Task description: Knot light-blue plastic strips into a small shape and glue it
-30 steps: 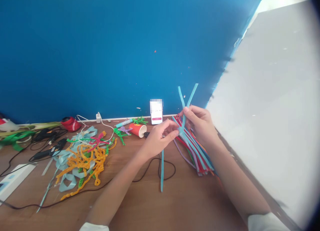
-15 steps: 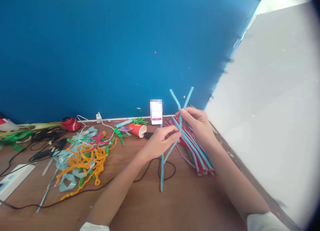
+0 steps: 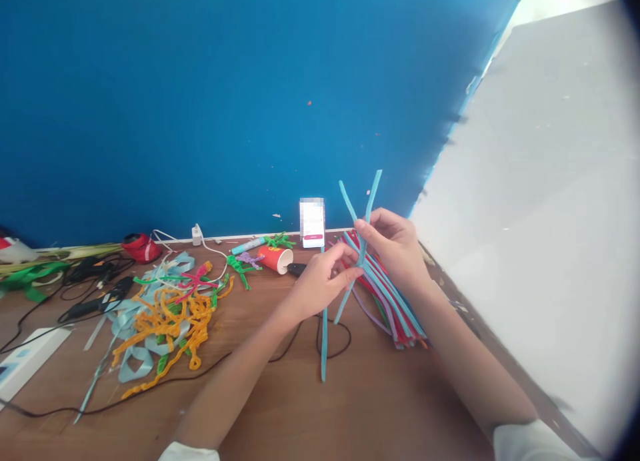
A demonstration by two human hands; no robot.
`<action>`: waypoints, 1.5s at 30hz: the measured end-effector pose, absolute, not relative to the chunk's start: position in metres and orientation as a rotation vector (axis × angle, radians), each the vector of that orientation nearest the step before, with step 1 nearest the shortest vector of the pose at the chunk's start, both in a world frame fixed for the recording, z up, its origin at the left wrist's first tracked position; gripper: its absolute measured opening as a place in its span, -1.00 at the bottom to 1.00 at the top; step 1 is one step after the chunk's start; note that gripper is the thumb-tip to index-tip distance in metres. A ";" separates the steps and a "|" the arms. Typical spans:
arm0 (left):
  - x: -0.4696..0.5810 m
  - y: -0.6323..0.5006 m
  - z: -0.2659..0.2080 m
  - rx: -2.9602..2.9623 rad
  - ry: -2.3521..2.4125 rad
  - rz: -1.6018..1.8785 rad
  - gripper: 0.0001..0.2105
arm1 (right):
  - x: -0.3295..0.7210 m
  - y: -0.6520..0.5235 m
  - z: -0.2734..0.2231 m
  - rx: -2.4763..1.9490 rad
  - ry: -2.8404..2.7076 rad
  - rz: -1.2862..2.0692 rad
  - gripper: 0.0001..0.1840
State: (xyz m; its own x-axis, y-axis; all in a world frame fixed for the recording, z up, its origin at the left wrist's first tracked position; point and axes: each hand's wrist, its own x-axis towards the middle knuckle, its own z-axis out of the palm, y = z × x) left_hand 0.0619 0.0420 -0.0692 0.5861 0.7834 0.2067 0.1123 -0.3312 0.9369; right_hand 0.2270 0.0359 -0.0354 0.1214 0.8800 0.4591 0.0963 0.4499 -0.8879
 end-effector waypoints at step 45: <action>0.065 0.055 -0.076 1.130 0.565 1.092 -0.73 | 0.225 0.036 -0.039 -0.908 -1.365 0.796 -0.68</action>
